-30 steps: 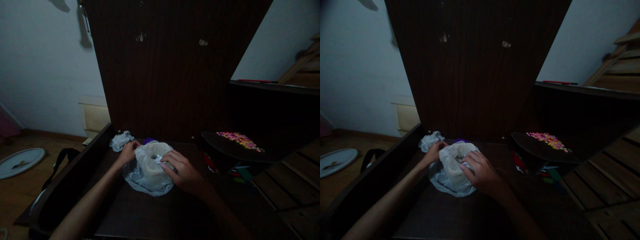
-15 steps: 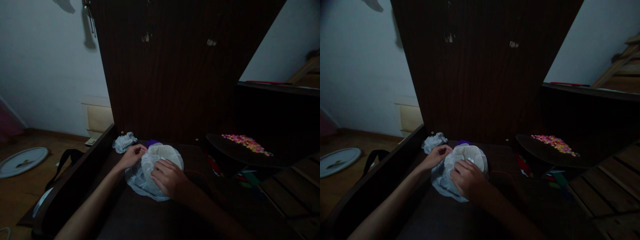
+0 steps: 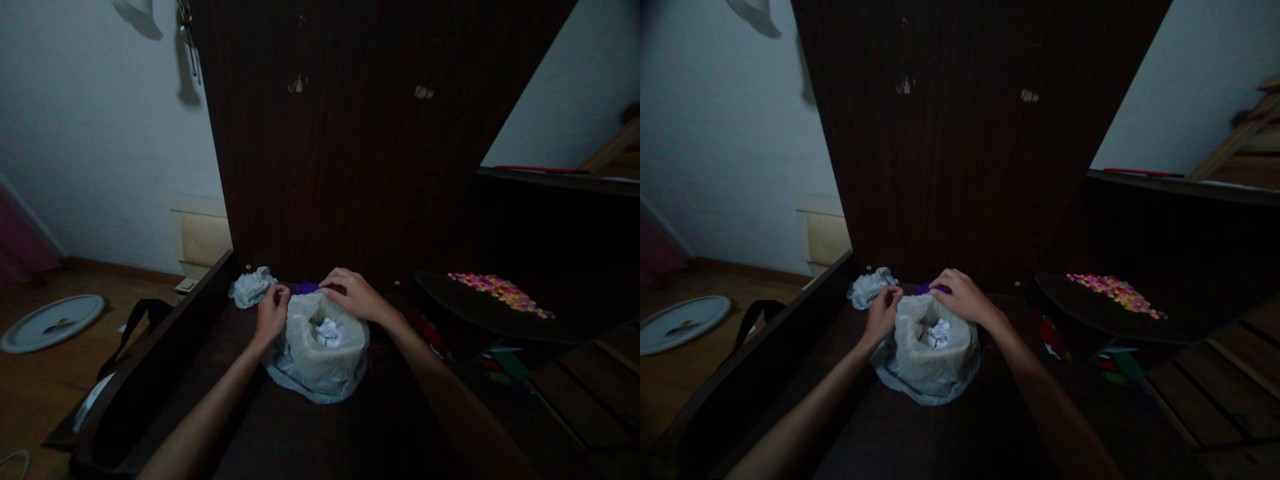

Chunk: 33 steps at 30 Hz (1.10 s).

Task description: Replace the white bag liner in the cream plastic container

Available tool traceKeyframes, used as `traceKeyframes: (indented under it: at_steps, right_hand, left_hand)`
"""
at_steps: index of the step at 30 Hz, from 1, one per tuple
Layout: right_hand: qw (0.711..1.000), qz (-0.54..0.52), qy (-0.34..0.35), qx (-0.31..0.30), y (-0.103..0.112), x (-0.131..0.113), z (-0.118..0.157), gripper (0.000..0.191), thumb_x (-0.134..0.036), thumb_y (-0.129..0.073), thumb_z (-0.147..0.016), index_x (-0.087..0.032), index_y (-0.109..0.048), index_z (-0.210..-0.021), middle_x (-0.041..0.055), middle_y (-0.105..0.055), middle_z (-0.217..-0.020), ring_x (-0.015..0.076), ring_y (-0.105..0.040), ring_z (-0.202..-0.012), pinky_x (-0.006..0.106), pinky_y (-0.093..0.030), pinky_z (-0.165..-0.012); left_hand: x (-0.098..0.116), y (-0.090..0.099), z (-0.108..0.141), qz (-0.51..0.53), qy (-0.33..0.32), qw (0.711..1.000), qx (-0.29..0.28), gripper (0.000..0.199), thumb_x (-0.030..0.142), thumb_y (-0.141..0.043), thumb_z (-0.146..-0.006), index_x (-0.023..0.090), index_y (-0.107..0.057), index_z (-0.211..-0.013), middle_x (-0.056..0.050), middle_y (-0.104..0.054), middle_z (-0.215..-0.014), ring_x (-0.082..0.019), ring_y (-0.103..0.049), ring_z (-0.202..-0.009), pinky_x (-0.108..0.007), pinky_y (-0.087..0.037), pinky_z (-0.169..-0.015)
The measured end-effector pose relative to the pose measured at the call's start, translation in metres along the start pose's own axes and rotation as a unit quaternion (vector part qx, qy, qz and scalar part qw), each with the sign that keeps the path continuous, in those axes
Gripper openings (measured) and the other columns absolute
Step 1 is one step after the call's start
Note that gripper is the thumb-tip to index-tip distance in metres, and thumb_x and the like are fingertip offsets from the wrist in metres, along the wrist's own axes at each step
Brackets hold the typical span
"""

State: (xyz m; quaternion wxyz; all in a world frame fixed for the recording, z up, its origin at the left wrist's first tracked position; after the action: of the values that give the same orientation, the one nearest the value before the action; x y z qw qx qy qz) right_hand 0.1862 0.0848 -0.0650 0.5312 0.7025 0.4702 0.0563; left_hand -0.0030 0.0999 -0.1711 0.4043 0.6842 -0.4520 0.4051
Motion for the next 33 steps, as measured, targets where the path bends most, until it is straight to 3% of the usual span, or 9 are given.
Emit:
traceKeyframes:
  at_steps: [2,4,9,20,27,31,33]
  right_hand:
    - [0.998,-0.040,-0.031,-0.044,-0.013,0.019,-0.008,0.018,-0.022,-0.064,-0.092,-0.016,-0.076,-0.103,0.0089,-0.071,-0.099,0.0207,-0.064,-0.095,0.036,-0.048,-0.088]
    - [0.990,-0.096,-0.058,-0.083,-0.028,0.032,-0.014,0.018,-0.025,-0.065,-0.089,-0.016,-0.078,-0.099,0.0088,-0.073,-0.099,0.0215,-0.066,-0.095,0.036,-0.048,-0.090]
    - [0.972,-0.179,-0.095,-0.121,-0.055,0.047,-0.024,0.018,-0.026,-0.064,-0.086,-0.015,-0.077,-0.083,0.0050,-0.076,-0.083,0.0192,-0.068,-0.080,0.029,-0.050,-0.076]
    - [0.950,-0.248,-0.184,-0.054,-0.054,0.074,-0.017,0.013,-0.026,-0.067,-0.075,-0.015,-0.074,-0.072,0.0034,-0.073,-0.075,0.0179,-0.063,-0.075,0.030,-0.047,-0.075]
    - [0.937,-0.261,-0.233,-0.023,-0.052,0.087,-0.012,0.013,-0.024,-0.064,-0.072,-0.015,-0.073,-0.069,0.0015,-0.070,-0.069,0.0164,-0.060,-0.069,0.027,-0.045,-0.069]
    - [0.930,-0.254,-0.265,-0.009,-0.054,0.096,-0.010,0.013,-0.024,-0.063,-0.071,-0.016,-0.071,-0.066,0.0004,-0.066,-0.063,0.0150,-0.057,-0.063,0.025,-0.042,-0.061]
    - [0.927,-0.249,-0.280,-0.002,-0.056,0.101,-0.009,0.012,-0.024,-0.062,-0.070,-0.017,-0.069,-0.064,0.0000,-0.065,-0.060,0.0144,-0.055,-0.060,0.025,-0.041,-0.057]
  left_hand:
    - [0.011,0.017,0.008,-0.008,-0.009,0.999,0.038,0.026,0.044,-0.045,-0.095,0.021,-0.057,-0.088,0.000,-0.059,-0.075,-0.020,-0.056,-0.074,-0.029,-0.043,-0.071]
    - [0.025,0.024,0.019,-0.010,-0.024,0.999,0.027,0.033,0.049,-0.043,-0.096,0.022,-0.057,-0.083,0.000,-0.057,-0.072,-0.019,-0.055,-0.072,-0.028,-0.043,-0.070]
    - [0.040,0.004,0.049,-0.017,-0.033,0.990,-0.136,0.030,0.047,-0.056,-0.091,0.019,-0.062,-0.084,0.000,-0.061,-0.076,-0.016,-0.056,-0.070,-0.024,-0.042,-0.064]
    - [0.017,-0.013,0.067,-0.051,-0.041,0.980,-0.189,0.019,0.034,-0.048,-0.088,0.021,-0.050,-0.074,0.000,-0.055,-0.070,-0.018,-0.053,-0.068,-0.027,-0.041,-0.065]
    - [0.017,-0.019,0.082,-0.078,-0.058,0.959,-0.268,0.019,0.028,-0.054,-0.083,0.021,-0.050,-0.066,-0.002,-0.058,-0.072,-0.020,-0.056,-0.072,-0.029,-0.042,-0.069]
    - [0.015,-0.017,0.089,-0.100,-0.054,0.946,-0.302,0.019,0.030,-0.051,-0.088,0.022,-0.053,-0.071,-0.002,-0.062,-0.073,-0.020,-0.059,-0.072,-0.028,-0.044,-0.069]
    - [0.012,-0.010,0.086,-0.099,-0.029,0.954,-0.280,0.019,0.034,-0.048,-0.092,0.023,-0.055,-0.079,-0.001,-0.064,-0.072,-0.020,-0.061,-0.070,-0.028,-0.044,-0.067]
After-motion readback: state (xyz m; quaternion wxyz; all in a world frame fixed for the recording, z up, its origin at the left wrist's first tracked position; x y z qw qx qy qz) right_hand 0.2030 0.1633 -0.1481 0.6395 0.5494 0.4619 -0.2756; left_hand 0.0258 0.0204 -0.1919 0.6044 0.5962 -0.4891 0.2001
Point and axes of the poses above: each hand's wrist, its own z-axis away from the middle knuckle, its own y-axis out of the back of the hand, x = y × z, the point moved 8 cm from there along -z, towards the middle knuckle
